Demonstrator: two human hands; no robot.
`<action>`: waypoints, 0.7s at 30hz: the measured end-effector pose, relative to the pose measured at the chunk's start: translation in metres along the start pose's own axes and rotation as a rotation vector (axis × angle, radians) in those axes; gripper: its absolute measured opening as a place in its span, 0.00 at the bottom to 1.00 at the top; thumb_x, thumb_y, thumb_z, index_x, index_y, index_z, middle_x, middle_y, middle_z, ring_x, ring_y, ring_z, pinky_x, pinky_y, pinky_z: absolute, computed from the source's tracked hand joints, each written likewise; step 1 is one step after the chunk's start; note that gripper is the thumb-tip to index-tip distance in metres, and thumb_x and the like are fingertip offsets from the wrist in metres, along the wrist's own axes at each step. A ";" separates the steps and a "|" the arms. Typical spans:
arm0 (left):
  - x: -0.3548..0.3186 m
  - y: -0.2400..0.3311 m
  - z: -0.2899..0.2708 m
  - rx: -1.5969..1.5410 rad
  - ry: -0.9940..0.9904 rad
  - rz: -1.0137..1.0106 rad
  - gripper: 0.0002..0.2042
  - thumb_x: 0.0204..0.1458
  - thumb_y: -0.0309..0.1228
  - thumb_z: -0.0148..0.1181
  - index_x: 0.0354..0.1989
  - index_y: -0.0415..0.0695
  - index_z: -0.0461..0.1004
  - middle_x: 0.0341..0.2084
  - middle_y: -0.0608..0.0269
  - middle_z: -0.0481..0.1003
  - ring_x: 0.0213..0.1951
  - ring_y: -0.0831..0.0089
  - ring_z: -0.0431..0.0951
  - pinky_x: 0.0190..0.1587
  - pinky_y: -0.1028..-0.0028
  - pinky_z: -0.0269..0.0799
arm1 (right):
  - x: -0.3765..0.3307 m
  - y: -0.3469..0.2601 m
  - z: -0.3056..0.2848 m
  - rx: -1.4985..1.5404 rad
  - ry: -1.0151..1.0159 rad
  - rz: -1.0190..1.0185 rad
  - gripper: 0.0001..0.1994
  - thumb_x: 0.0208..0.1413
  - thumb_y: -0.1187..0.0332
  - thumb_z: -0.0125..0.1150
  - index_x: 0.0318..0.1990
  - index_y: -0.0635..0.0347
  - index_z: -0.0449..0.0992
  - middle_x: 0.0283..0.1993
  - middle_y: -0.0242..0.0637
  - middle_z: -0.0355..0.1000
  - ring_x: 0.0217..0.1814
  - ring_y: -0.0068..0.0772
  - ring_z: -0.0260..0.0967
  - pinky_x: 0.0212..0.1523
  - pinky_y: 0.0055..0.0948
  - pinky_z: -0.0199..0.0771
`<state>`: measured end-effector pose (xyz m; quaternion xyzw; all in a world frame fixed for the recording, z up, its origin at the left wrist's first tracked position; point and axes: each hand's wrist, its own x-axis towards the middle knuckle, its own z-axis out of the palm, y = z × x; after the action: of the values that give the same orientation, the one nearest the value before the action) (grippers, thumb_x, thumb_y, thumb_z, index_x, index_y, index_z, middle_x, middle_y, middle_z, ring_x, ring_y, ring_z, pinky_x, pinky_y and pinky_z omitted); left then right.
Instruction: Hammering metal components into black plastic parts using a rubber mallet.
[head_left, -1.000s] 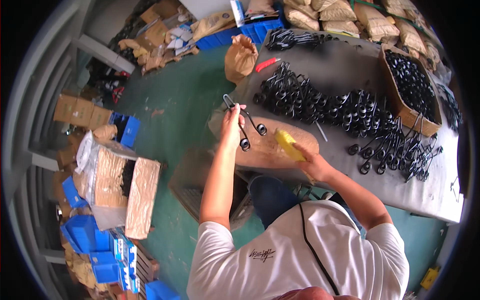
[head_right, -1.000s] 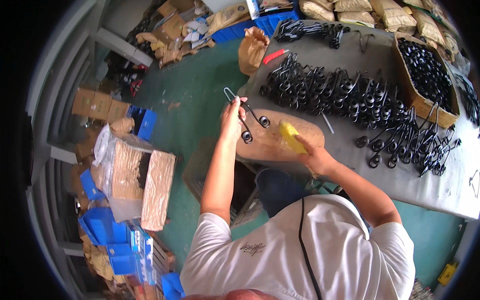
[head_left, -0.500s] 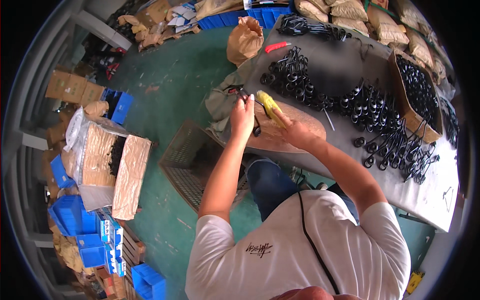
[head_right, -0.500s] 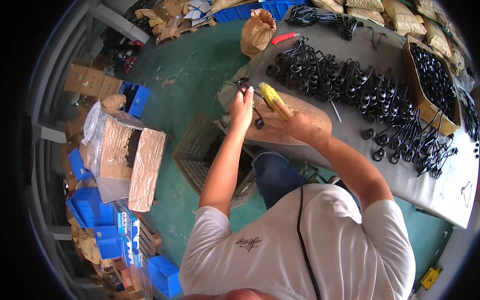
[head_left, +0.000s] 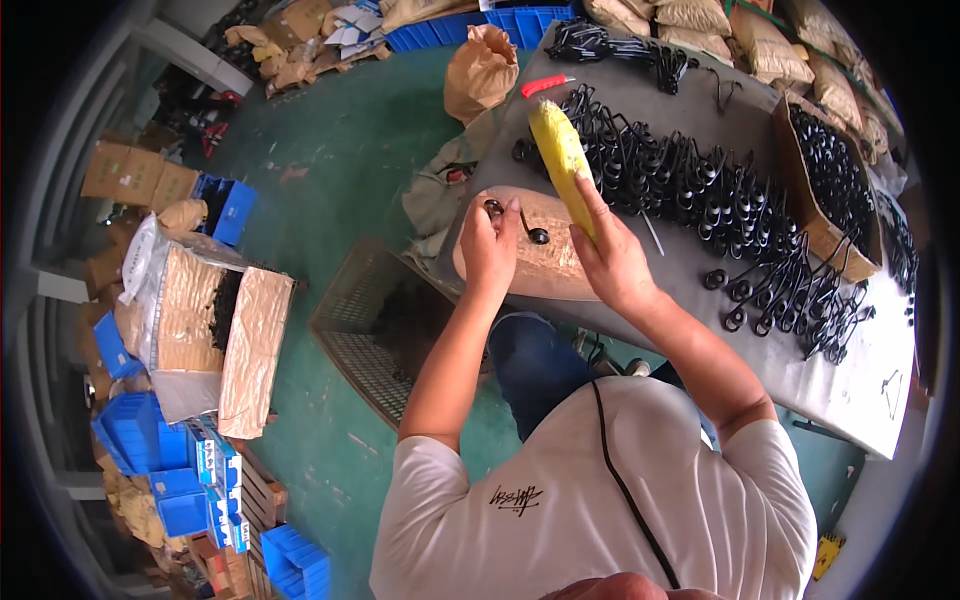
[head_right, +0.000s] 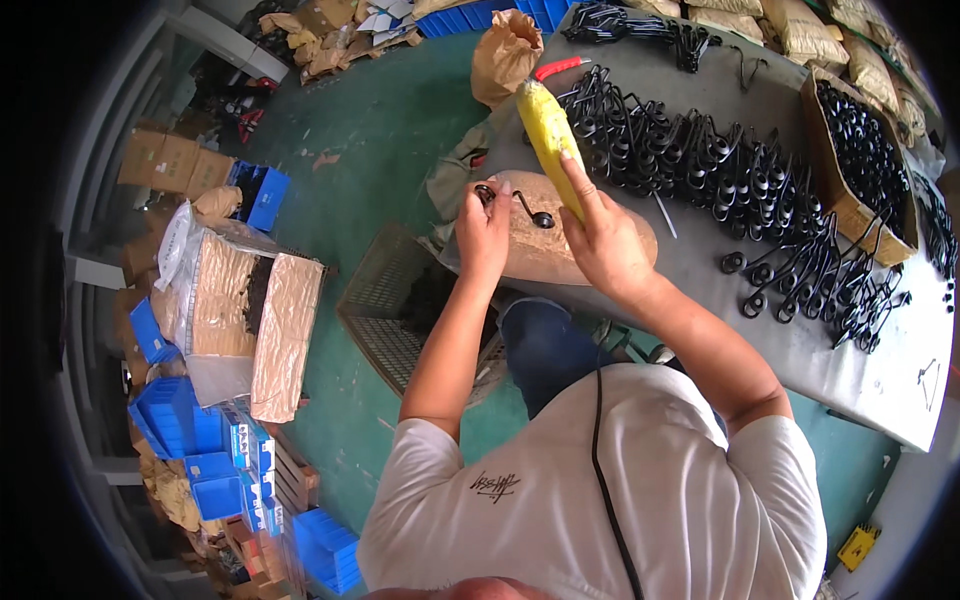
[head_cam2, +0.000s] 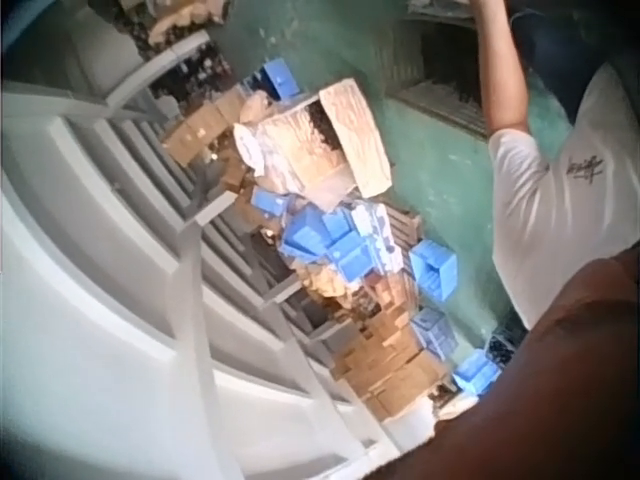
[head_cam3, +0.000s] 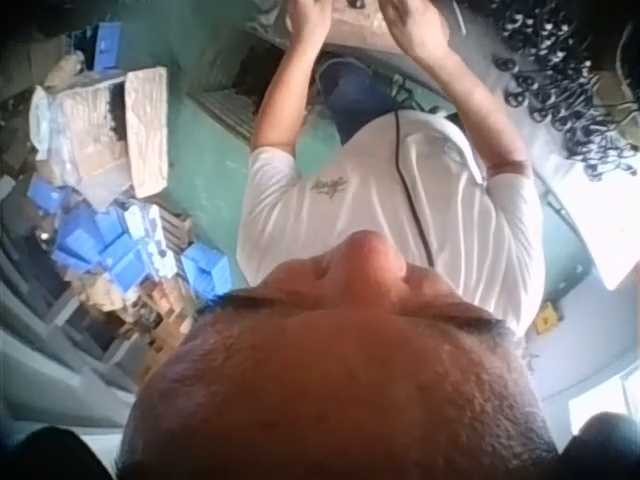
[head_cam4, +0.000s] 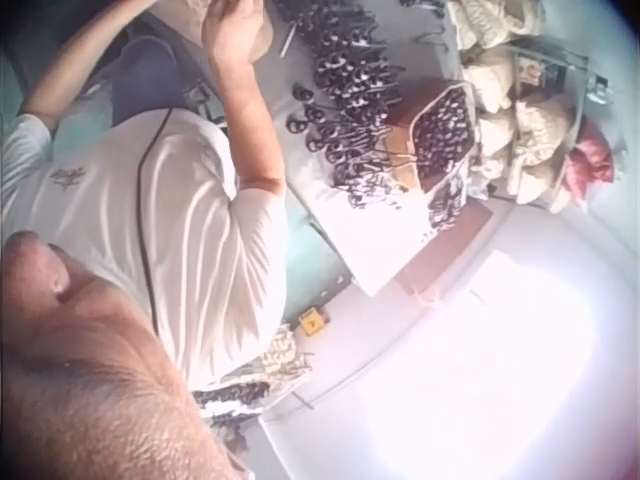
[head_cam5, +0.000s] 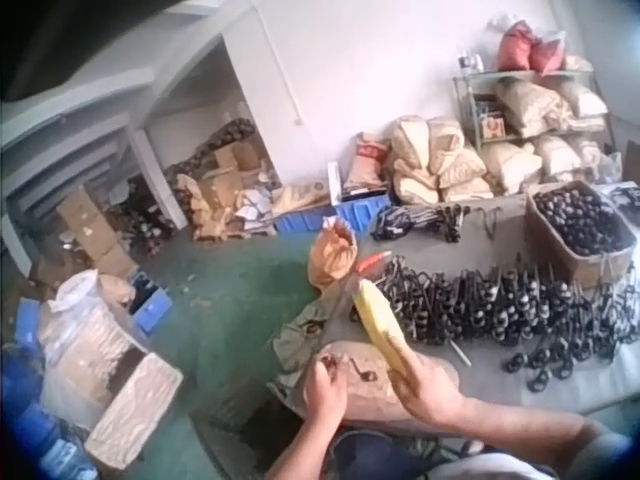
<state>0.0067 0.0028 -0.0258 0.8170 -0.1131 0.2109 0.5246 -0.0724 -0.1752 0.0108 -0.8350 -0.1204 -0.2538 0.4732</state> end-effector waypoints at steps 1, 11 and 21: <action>0.001 0.003 -0.002 0.115 -0.049 -0.015 0.12 0.61 0.37 0.59 0.36 0.39 0.69 0.25 0.63 0.75 0.27 0.75 0.78 0.33 0.74 0.72 | -0.004 -0.004 0.004 -0.086 0.005 0.029 0.39 0.56 0.77 0.57 0.73 0.44 0.48 0.46 0.59 0.71 0.40 0.61 0.73 0.40 0.48 0.75; 0.000 0.006 -0.010 0.175 -0.061 -0.122 0.13 0.56 0.37 0.65 0.33 0.39 0.71 0.22 0.62 0.75 0.25 0.76 0.77 0.30 0.72 0.72 | -0.027 0.051 0.034 -0.143 -0.627 0.495 0.37 0.59 0.67 0.51 0.74 0.35 0.43 0.44 0.61 0.73 0.42 0.63 0.74 0.44 0.53 0.74; -0.011 0.018 -0.015 0.257 -0.034 0.106 0.15 0.53 0.41 0.65 0.31 0.40 0.74 0.25 0.55 0.78 0.26 0.60 0.78 0.31 0.65 0.72 | -0.040 0.033 0.050 -0.412 -0.465 0.331 0.41 0.57 0.68 0.57 0.74 0.33 0.41 0.44 0.58 0.72 0.39 0.58 0.75 0.40 0.49 0.75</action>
<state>-0.0139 0.0086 -0.0108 0.8738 -0.1373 0.2371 0.4019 -0.0759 -0.1483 -0.0563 -0.9565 -0.0343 0.0042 0.2895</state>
